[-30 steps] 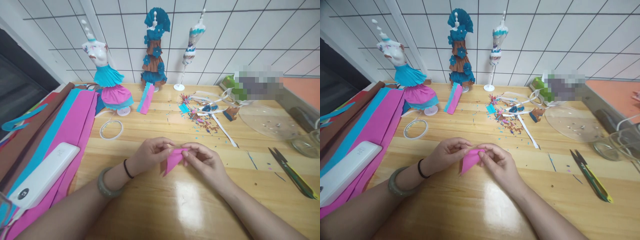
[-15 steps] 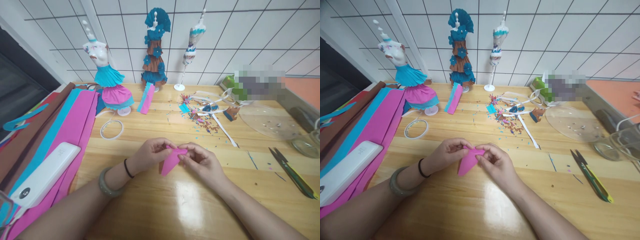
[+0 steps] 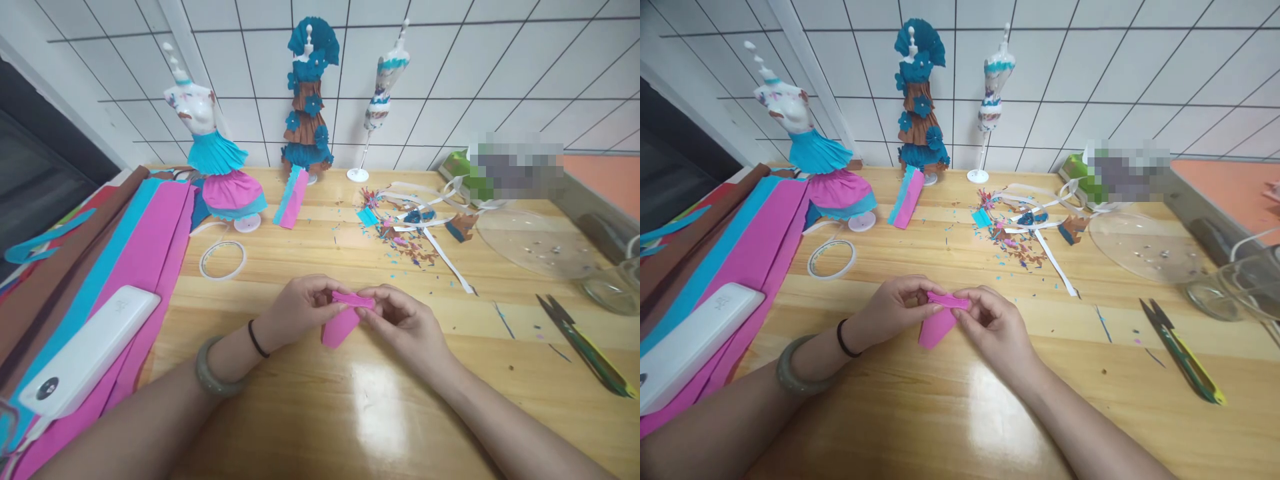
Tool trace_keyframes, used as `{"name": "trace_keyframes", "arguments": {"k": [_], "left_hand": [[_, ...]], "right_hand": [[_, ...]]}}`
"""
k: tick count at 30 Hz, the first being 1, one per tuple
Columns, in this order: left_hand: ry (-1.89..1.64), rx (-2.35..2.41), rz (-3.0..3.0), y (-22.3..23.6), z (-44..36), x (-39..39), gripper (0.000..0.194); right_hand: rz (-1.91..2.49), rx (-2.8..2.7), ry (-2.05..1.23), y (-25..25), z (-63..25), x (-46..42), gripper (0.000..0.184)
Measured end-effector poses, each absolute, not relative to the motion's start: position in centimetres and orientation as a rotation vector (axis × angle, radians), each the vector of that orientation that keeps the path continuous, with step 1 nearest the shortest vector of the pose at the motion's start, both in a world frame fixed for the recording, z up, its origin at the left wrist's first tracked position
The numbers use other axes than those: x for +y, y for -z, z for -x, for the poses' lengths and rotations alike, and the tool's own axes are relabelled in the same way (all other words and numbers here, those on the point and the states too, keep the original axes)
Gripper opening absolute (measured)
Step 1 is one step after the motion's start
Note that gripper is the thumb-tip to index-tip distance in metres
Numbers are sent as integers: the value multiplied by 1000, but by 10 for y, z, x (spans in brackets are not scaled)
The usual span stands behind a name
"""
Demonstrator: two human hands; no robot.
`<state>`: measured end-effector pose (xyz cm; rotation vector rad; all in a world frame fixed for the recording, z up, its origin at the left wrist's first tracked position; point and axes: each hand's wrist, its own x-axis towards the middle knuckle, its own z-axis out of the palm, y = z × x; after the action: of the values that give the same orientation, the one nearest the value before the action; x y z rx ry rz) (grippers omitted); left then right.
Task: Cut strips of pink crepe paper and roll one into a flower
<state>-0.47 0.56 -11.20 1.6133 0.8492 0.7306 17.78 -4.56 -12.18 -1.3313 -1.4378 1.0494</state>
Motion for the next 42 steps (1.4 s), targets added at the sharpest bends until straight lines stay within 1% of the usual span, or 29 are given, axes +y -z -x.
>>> {"name": "trace_keyframes", "arguments": {"k": [10, 16, 18, 22, 26, 32, 36, 42], "left_hand": [[-721, 888, -1719, 113, 6, 7, 20], [-684, 815, -1674, 111, 7, 8, 19], [-687, 811, -1731, 110, 7, 8, 19], [-711, 812, -1924, 108, 6, 6, 22], [-717, 806, -2010, 106, 5, 4, 13], [-741, 846, -1969, 105, 3, 3, 12], [-745, 836, -1951, 107, 4, 3, 14], [-697, 785, -1669, 112, 7, 5, 20]], "right_hand": [[1349, -1439, -1027, 121, -179, -46, 20], [1317, -1514, -965, 118, -180, -45, 13], [1295, -1521, -956, 118, -180, -46, 12], [1302, -1507, -1043, 119, -178, -48, 12], [1317, -1515, -1083, 120, -176, -49, 12], [1292, -1558, -1083, 115, -175, -49, 17], [1268, -1488, -1173, 113, -177, -49, 18], [1294, -1365, -1280, 111, -179, -45, 22]]}}
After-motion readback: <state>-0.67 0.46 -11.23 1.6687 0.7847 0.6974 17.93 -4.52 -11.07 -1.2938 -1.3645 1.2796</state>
